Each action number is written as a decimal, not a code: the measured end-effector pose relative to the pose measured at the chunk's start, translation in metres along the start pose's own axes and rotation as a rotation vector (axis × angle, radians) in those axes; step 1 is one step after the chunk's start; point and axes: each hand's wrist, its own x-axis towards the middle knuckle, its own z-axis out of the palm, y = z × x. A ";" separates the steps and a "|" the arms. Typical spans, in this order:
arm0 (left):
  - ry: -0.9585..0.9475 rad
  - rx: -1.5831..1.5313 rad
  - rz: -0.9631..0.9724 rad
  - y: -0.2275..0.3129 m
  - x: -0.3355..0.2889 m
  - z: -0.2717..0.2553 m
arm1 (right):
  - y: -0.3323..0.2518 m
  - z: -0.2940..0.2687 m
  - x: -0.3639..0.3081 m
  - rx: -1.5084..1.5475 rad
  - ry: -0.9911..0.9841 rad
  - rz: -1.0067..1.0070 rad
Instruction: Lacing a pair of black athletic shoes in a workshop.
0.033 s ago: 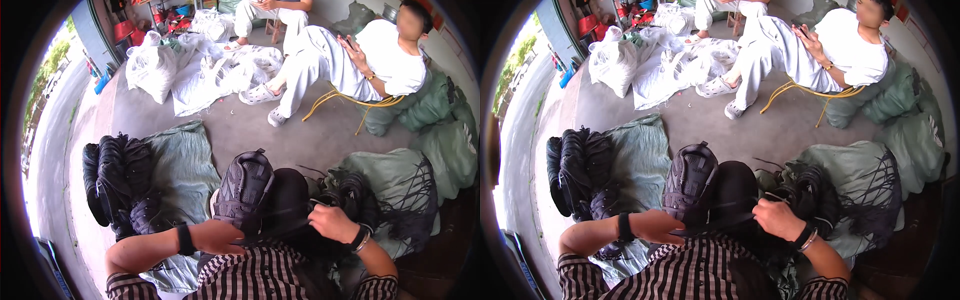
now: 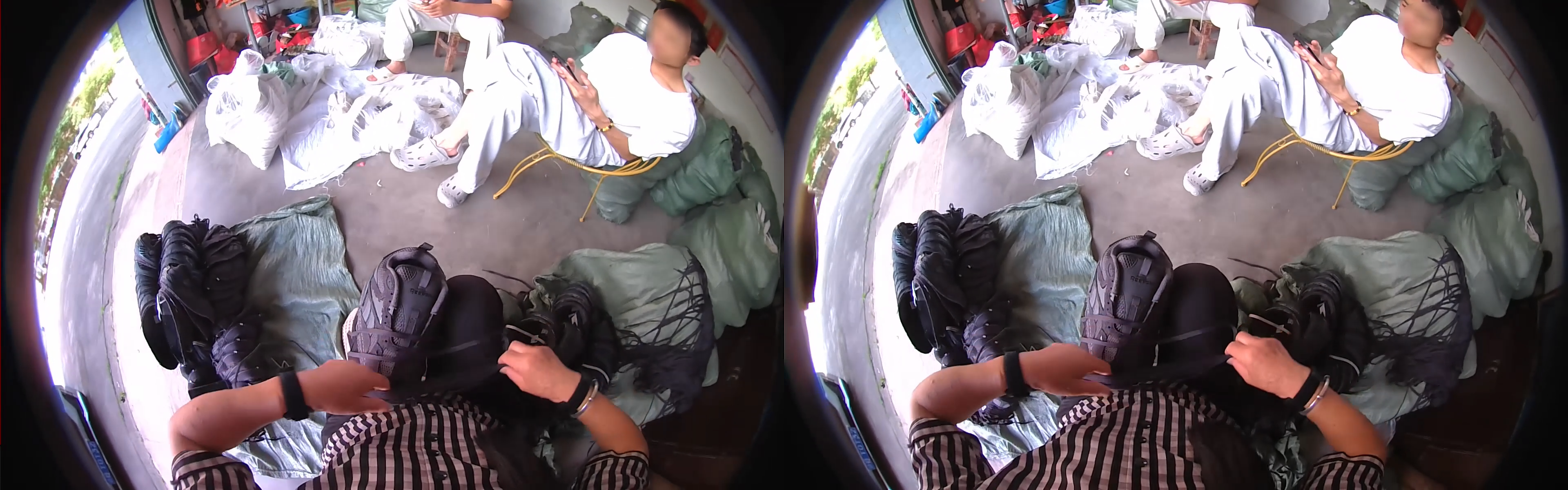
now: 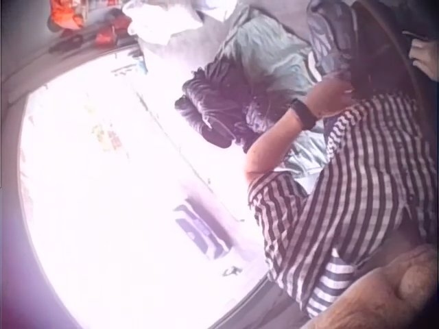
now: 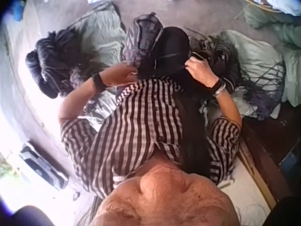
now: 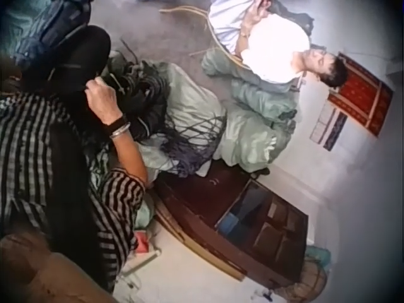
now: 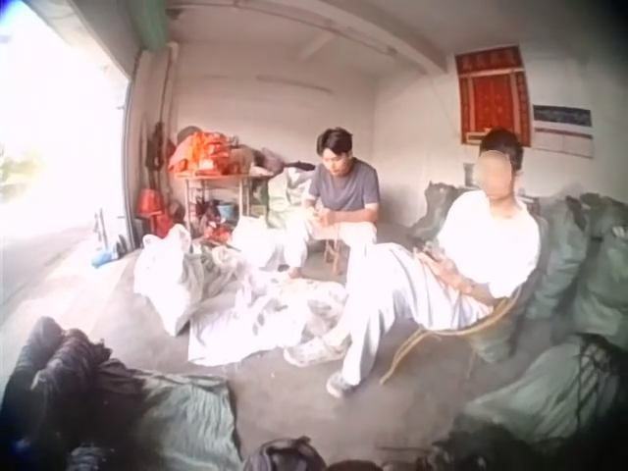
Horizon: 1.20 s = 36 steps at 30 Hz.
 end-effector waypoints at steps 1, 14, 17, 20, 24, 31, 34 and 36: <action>0.005 -0.007 -0.005 -0.007 -0.012 0.011 | -0.001 0.012 -0.006 0.055 0.022 0.042; 0.384 -0.055 -0.381 -0.055 -0.070 0.037 | -0.001 0.001 -0.046 0.504 0.278 0.336; 0.712 0.175 -0.377 -0.027 -0.062 -0.025 | -0.018 -0.030 -0.043 0.503 0.414 0.318; 0.764 -0.064 0.176 0.038 -0.019 -0.067 | -0.061 -0.073 -0.015 0.210 0.417 -0.046; 0.437 -0.475 0.594 0.091 0.049 -0.047 | -0.087 -0.083 0.003 0.944 0.342 0.043; 0.159 -0.728 0.121 0.034 0.011 -0.067 | 0.040 -0.082 -0.050 1.098 0.563 0.439; 0.231 -0.543 -0.059 -0.008 -0.020 -0.070 | 0.124 -0.049 -0.108 0.927 0.794 0.813; 0.276 -0.489 -0.102 -0.015 -0.042 -0.070 | 0.182 -0.015 -0.154 0.837 0.836 0.956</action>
